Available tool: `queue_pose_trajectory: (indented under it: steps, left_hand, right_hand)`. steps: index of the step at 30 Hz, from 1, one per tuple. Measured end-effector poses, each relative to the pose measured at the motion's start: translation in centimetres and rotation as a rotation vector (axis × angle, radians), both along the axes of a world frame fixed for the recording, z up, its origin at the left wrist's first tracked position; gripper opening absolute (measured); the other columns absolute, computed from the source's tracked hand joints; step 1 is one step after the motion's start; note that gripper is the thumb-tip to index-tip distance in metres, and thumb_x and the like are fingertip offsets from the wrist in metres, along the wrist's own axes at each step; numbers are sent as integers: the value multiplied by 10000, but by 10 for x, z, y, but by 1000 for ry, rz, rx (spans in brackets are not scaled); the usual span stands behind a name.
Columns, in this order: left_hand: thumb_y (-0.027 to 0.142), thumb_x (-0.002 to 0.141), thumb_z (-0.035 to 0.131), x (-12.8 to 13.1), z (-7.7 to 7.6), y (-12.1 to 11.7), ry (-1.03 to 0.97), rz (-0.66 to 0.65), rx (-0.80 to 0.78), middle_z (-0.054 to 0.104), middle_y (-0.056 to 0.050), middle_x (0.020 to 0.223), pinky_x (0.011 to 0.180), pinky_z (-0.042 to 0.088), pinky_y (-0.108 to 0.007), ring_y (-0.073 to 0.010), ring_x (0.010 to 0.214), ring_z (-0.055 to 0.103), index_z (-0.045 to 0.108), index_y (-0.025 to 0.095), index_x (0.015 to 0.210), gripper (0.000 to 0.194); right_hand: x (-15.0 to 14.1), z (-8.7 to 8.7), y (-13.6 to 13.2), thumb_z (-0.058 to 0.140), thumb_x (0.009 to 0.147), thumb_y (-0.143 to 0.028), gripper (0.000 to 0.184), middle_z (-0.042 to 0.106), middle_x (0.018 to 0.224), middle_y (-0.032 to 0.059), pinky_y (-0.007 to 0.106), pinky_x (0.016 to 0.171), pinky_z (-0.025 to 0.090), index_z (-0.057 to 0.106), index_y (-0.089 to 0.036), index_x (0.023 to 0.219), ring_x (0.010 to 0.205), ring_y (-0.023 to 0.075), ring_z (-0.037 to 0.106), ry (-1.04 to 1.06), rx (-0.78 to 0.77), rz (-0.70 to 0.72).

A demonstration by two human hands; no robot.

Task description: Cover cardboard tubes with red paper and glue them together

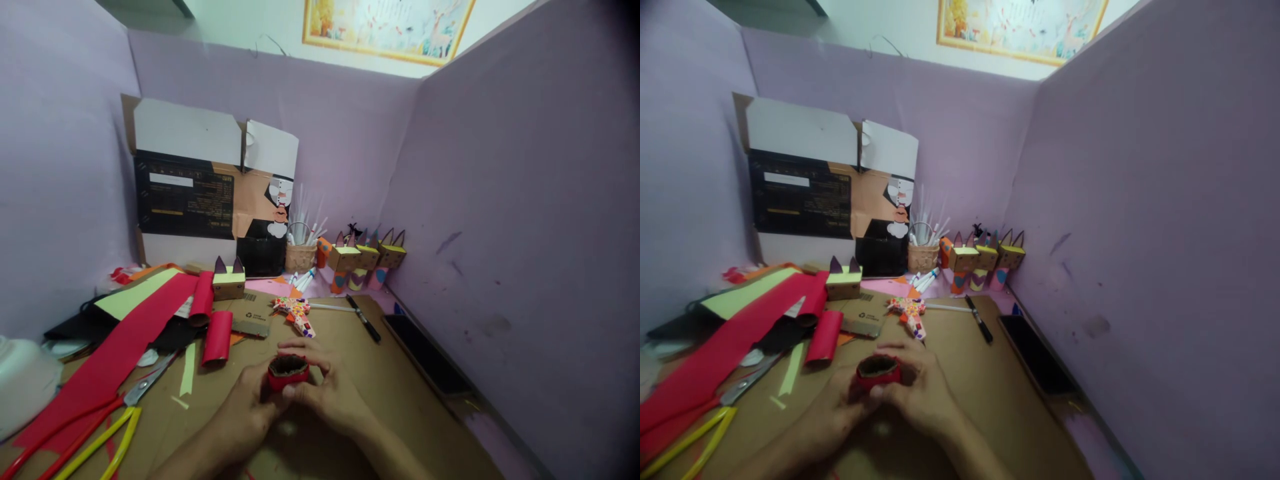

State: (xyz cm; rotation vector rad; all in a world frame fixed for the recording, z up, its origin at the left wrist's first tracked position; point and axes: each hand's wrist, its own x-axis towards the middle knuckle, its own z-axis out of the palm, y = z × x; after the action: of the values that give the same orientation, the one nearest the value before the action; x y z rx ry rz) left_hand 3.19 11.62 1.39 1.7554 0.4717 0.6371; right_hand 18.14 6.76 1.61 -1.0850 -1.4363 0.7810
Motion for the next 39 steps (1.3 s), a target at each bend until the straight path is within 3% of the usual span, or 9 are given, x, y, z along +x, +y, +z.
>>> queue_pose_trajectory:
  steps: [3,6,11,15,19,24,29,36,39]
  left_hand:
    - [365,831,538,-4,0,2,57,41,66,666,-84,1055,840,487,-345,-232,948,613,585,174,1126,355]
    - [348,777,586,-11,1,5,51,197,201,629,-97,1126,881,467,-365,-256,1029,579,563,183,1140,400]
    - [373,746,622,-17,4,7,-6,398,399,652,-58,923,765,483,-324,-226,881,600,635,198,957,274]
    - [352,731,654,-15,2,9,-104,387,404,656,-44,812,718,482,-301,-206,805,611,682,197,774,164]
    - [417,770,596,-16,-1,13,-134,417,288,658,-57,785,668,484,-286,-206,782,614,687,185,751,250]
    - [497,686,647,-12,-4,13,-63,325,38,665,-87,878,658,511,-310,-230,797,621,599,155,998,466]
    - [319,756,614,0,-2,4,24,217,-13,648,-97,1071,837,489,-344,-227,949,611,573,174,1099,374]
    - [225,765,566,-7,1,9,48,141,8,648,-86,1111,878,462,-388,-255,1008,579,580,186,1152,389]
    - [196,737,557,-8,3,12,43,53,-41,640,-94,1123,909,434,-406,-255,1005,576,586,166,1134,399]
  right_hand:
    - [-1,0,1,756,626,-247,205,677,1018,48,394,910,436,740,-261,831,999,236,600,58,18,-13]
    - [-1,1,1,734,637,-244,250,691,981,45,372,871,456,724,-246,886,960,228,613,165,-49,-15]
    - [-2,1,-1,708,665,-324,267,700,828,31,304,738,467,707,-204,903,799,198,619,231,-177,132]
    - [-5,1,-3,713,666,-404,272,652,723,-3,252,637,437,698,-176,814,660,146,557,226,-183,195]
    - [-6,-1,-2,739,632,-432,316,618,670,-18,236,598,418,679,-161,784,604,123,523,285,-231,226]
    - [-3,-5,2,733,656,-360,337,678,854,38,306,745,468,685,-193,944,785,182,608,384,-201,123]
    - [-1,-7,4,751,636,-322,291,589,1144,73,336,849,471,717,-228,909,1099,247,529,292,-78,31]
    - [7,-5,0,749,666,-378,576,602,1191,87,385,930,422,575,-235,1196,1097,245,556,322,-149,342]
    - [13,-5,1,761,654,-353,598,612,1189,80,373,940,405,565,-239,1206,1093,230,558,348,-183,402]
